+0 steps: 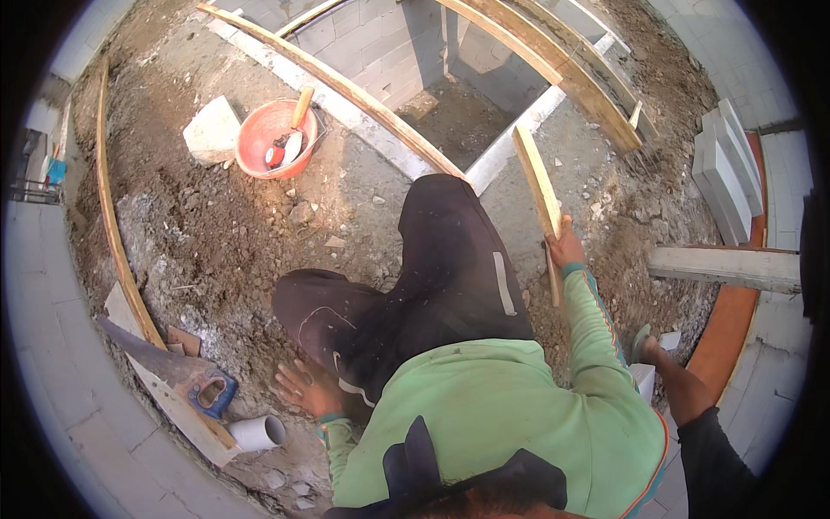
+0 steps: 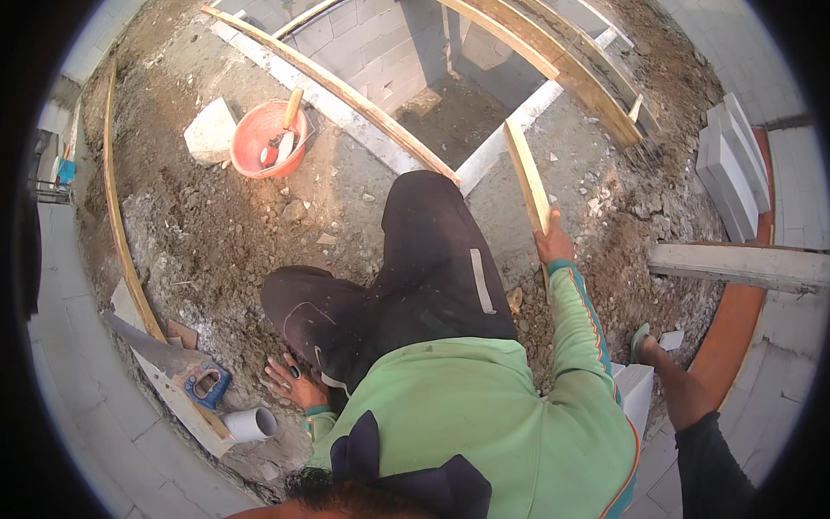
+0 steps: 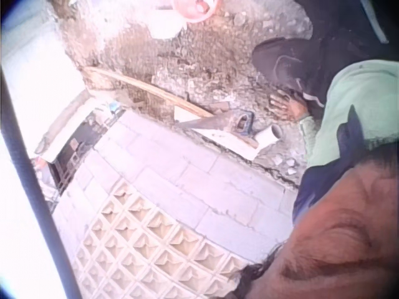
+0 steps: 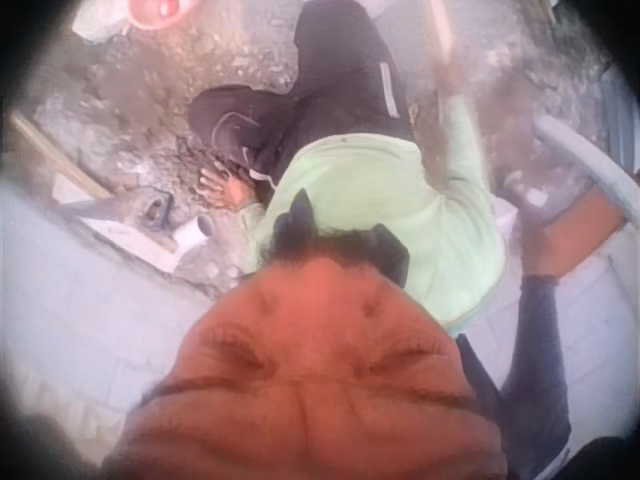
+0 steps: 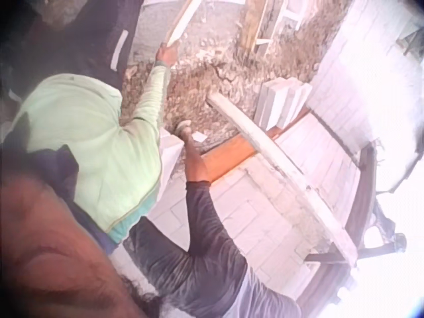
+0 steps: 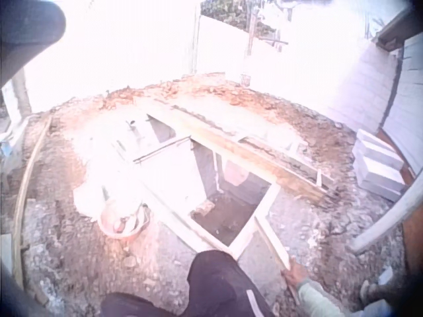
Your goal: The person measures a wooden plank with a tape measure, cuts it to size using a hand saw, and then hammers nails into a wooden frame at a construction site.
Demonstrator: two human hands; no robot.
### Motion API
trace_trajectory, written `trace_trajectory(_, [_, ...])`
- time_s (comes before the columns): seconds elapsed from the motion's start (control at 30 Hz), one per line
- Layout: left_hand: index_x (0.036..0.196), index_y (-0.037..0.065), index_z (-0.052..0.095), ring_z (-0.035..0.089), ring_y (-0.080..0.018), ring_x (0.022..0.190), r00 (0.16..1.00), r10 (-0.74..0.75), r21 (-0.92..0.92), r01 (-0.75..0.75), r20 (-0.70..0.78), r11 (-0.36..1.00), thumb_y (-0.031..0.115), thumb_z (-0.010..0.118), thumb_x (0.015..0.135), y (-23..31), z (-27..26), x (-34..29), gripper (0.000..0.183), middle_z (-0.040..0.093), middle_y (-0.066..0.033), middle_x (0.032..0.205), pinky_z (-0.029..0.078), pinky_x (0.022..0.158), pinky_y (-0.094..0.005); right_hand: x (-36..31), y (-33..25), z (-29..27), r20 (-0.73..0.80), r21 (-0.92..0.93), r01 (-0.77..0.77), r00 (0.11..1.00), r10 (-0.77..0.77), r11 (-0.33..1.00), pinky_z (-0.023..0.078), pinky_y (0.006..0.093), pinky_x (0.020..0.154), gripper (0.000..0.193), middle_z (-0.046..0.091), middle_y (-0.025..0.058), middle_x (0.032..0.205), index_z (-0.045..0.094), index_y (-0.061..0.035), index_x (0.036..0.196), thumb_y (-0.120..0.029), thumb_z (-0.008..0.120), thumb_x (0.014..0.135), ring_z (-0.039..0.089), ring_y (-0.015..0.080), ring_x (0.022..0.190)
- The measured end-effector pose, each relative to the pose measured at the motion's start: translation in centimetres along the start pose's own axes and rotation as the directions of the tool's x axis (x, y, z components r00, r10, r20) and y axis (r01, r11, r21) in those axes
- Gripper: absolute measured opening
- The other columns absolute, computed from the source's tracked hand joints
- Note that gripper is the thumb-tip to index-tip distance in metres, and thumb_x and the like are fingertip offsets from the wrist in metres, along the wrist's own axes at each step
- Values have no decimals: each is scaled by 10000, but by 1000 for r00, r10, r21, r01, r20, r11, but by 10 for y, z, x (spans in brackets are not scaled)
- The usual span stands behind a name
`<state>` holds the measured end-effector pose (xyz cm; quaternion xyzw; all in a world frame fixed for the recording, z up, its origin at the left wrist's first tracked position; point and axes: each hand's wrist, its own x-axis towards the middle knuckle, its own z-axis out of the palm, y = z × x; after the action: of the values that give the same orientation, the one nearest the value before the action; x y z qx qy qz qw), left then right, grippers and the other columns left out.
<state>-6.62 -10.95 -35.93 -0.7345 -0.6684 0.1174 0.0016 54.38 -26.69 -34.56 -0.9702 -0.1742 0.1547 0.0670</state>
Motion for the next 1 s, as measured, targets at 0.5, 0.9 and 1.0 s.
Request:
trace_trajectory(0.5, [1545, 42, 390, 90, -374, 1562, 850, 305, -83, -299, 431, 951, 473, 759, 816, 117, 97, 199, 924, 17, -194, 1693, 266, 1220, -475, 41, -21, -101, 224, -533, 103, 974, 23, 840, 540, 499, 930, 680, 704, 203, 1175, 376, -294, 1547, -310, 630, 917, 685, 381, 1078])
trace_trajectory(0.9, [1493, -56, 427, 39, -409, 1558, 798, 323, -13, -368, 508, 930, 465, 827, 753, 121, 79, 199, 989, -66, -221, 1684, 273, 1232, -442, 41, -29, -129, 179, -627, 87, 983, 34, 774, 558, 510, 836, 618, 722, 201, 1073, 436, -266, 1499, -319, 642, 919, 706, 393, 963])
trace_trajectory(1.0, [1449, -70, 483, 12, -426, 1554, 768, 319, -24, -369, 555, 929, 442, 829, 750, 112, 90, 203, 933, -69, -230, 1681, 281, 1229, -436, 67, -18, -139, 129, -600, 161, 986, -104, 783, 564, 504, 779, 588, 726, 185, 1044, 478, -193, 1423, -375, 690, 906, 712, 388, 915])
